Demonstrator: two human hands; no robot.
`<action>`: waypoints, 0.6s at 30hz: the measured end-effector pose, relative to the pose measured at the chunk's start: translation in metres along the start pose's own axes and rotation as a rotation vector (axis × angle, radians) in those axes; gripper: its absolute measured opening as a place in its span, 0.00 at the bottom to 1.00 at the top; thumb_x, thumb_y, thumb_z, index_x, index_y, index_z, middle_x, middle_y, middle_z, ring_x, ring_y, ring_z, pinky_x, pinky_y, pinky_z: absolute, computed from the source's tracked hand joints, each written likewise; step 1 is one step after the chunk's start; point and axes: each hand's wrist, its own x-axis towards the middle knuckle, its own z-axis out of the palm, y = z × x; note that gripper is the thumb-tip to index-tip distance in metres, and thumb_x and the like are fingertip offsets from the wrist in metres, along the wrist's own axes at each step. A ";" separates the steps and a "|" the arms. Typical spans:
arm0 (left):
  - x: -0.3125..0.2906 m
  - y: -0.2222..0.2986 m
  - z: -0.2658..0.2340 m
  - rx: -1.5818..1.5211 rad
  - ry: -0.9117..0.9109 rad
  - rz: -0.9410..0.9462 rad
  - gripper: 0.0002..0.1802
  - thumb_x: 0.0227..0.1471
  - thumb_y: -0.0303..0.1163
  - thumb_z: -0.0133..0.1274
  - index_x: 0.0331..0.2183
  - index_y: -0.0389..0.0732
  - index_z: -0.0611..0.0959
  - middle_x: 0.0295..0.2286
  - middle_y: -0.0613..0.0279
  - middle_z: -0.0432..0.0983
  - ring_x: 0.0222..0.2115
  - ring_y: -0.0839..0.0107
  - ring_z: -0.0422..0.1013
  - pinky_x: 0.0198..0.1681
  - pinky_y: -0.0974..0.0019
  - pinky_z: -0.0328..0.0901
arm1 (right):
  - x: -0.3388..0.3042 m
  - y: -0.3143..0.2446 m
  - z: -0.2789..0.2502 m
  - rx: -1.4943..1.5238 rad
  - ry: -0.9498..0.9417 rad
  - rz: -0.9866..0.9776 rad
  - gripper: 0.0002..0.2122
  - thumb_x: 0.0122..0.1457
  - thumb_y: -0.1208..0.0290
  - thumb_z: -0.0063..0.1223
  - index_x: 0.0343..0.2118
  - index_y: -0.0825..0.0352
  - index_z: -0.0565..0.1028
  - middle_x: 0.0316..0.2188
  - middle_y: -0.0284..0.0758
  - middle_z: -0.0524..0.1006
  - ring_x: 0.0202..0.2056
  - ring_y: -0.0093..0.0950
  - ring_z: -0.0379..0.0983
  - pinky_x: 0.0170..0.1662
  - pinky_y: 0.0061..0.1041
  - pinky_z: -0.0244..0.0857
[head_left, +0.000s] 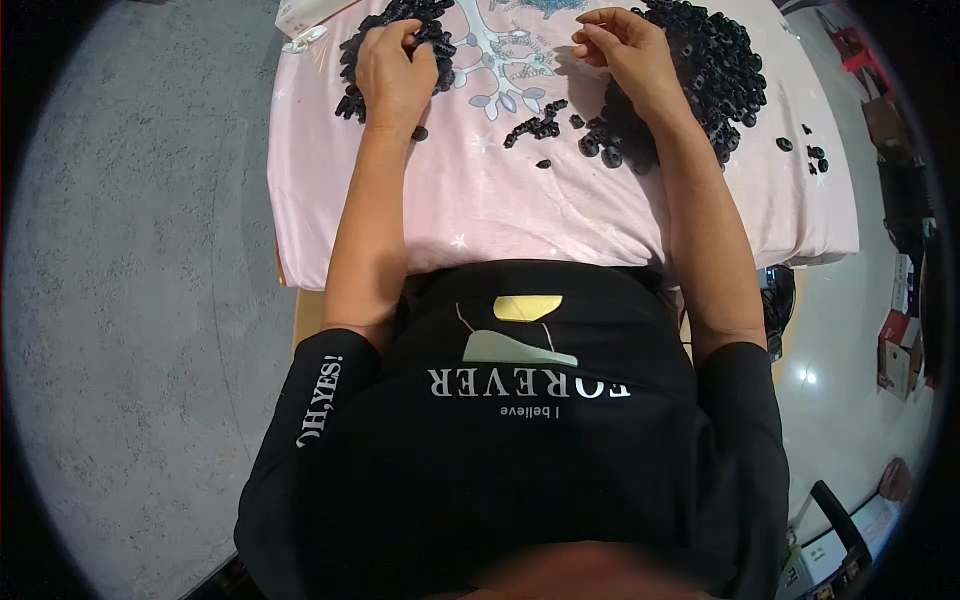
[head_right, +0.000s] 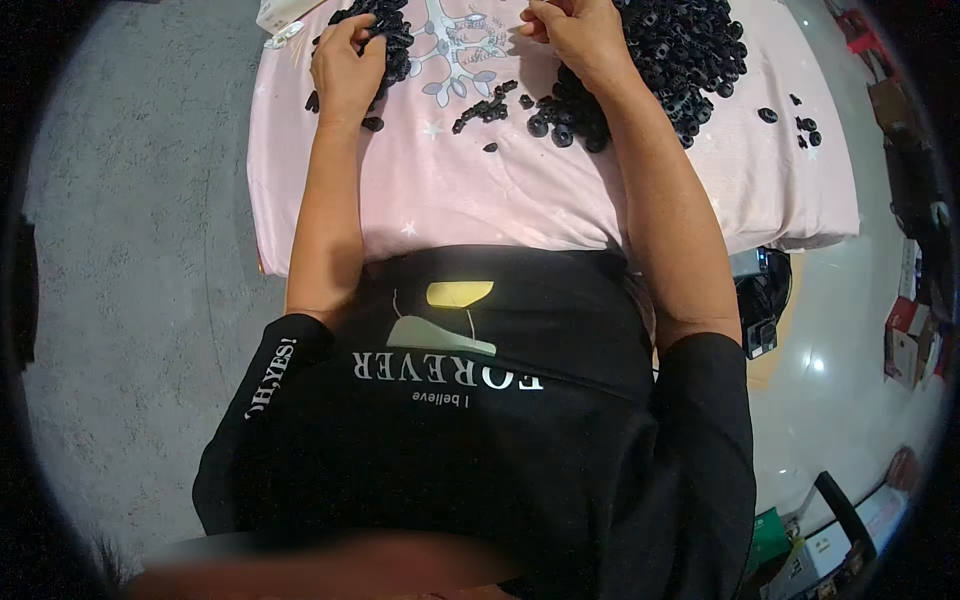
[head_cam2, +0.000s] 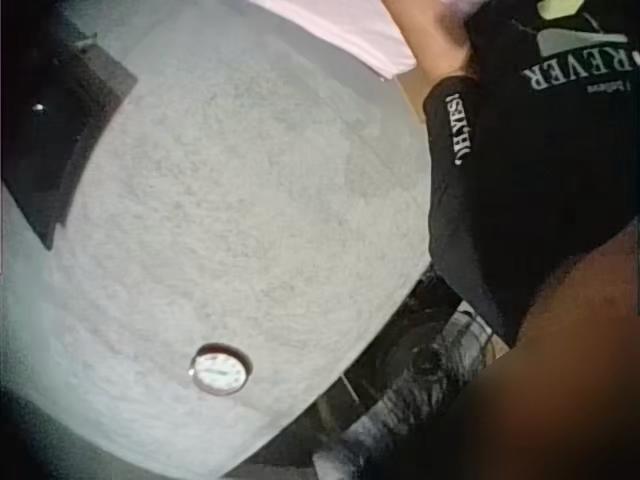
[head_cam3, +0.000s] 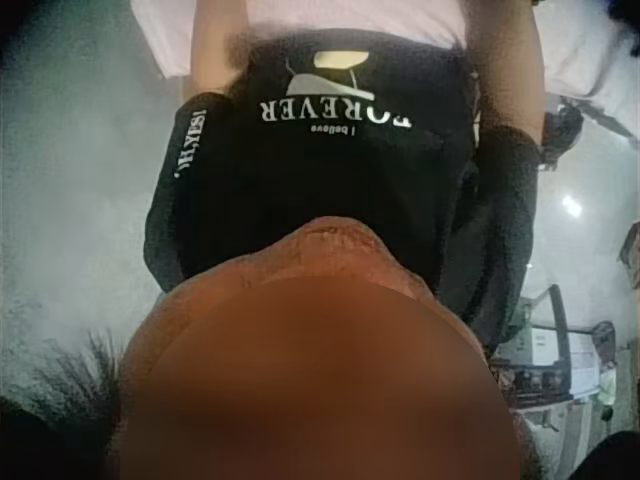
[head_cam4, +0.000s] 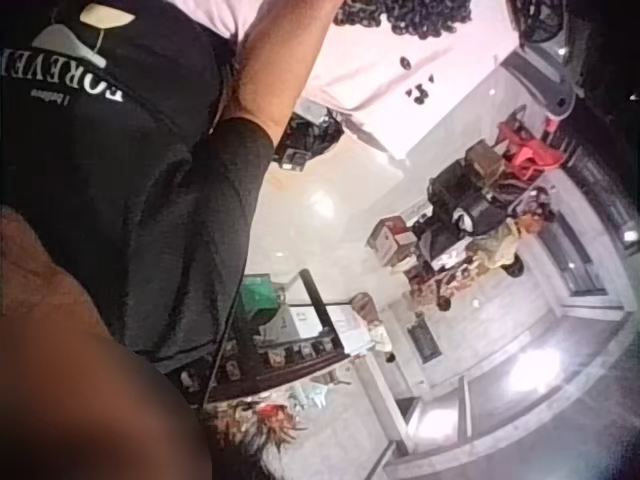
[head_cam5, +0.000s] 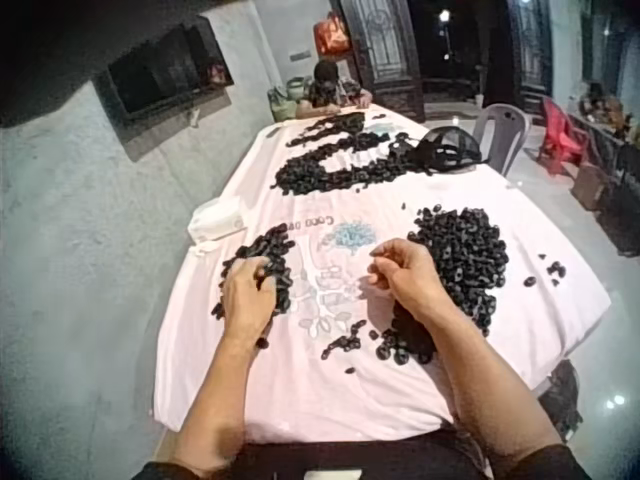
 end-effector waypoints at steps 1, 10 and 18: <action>-0.001 0.008 0.001 -0.127 -0.062 -0.069 0.11 0.48 0.30 0.58 0.36 0.39 0.86 0.29 0.57 0.78 0.29 0.61 0.76 0.37 0.61 0.71 | 0.000 0.001 -0.001 -0.027 -0.002 -0.012 0.06 0.65 0.80 0.47 0.40 0.75 0.75 0.29 0.37 0.78 0.27 0.24 0.76 0.29 0.21 0.71; -0.027 0.088 0.003 -0.588 -0.654 0.006 0.08 0.50 0.29 0.58 0.32 0.36 0.85 0.28 0.55 0.77 0.28 0.62 0.75 0.35 0.63 0.69 | 0.002 0.007 -0.003 0.008 -0.014 -0.023 0.06 0.64 0.79 0.48 0.40 0.73 0.76 0.28 0.35 0.78 0.27 0.22 0.76 0.29 0.20 0.71; -0.037 0.093 0.016 -0.283 -0.562 0.109 0.09 0.46 0.31 0.58 0.28 0.35 0.83 0.28 0.55 0.77 0.29 0.60 0.77 0.35 0.62 0.70 | 0.004 0.010 -0.002 0.004 -0.041 -0.054 0.05 0.64 0.79 0.49 0.38 0.73 0.76 0.28 0.34 0.78 0.26 0.22 0.76 0.30 0.20 0.71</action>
